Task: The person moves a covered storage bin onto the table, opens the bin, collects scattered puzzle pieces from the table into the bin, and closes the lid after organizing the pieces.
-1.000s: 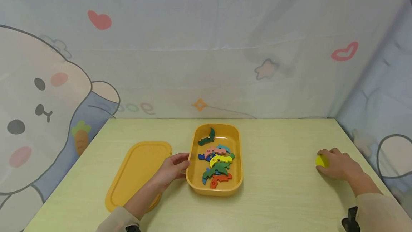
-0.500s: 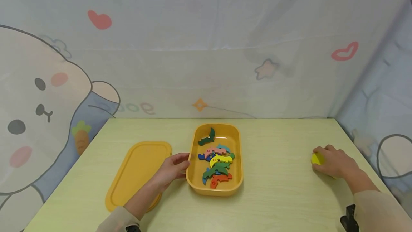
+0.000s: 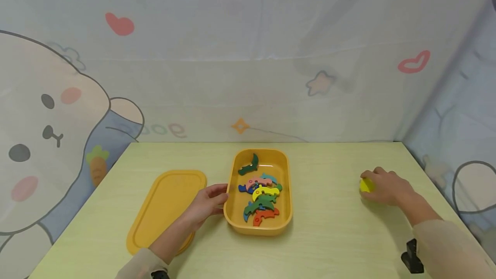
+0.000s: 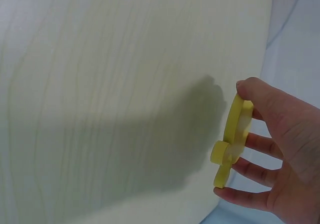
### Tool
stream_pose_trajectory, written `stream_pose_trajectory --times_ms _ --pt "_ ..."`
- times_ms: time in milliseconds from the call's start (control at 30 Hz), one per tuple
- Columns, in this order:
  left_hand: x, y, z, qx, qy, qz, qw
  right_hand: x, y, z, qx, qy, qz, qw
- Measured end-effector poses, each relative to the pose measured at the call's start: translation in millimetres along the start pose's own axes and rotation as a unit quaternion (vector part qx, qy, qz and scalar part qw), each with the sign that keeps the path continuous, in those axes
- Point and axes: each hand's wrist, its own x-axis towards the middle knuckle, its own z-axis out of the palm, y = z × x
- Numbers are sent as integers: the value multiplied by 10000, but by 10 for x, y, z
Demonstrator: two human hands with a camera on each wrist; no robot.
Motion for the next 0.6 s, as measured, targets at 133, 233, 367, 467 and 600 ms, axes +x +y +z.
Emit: stream_pose_trajectory --times_ms 133,233,367,467,600 --pt "-9 14 4 -2 -1 -6 10000 57 -73 -25 -45 -35 -42 10000" --pt "-9 20 3 -10 -26 7 10000 87 -146 -49 -26 -64 -53 10000" --pt "-6 14 0 -7 -63 32 10000 117 -244 -72 -8 -87 -106 9999" --pt "-9 14 -1 0 -63 36 10000 144 -314 -89 -41 -100 -159 9998" --pt "-19 26 2 5 -46 30 10000 188 -414 -118 -69 -70 -282 9996"
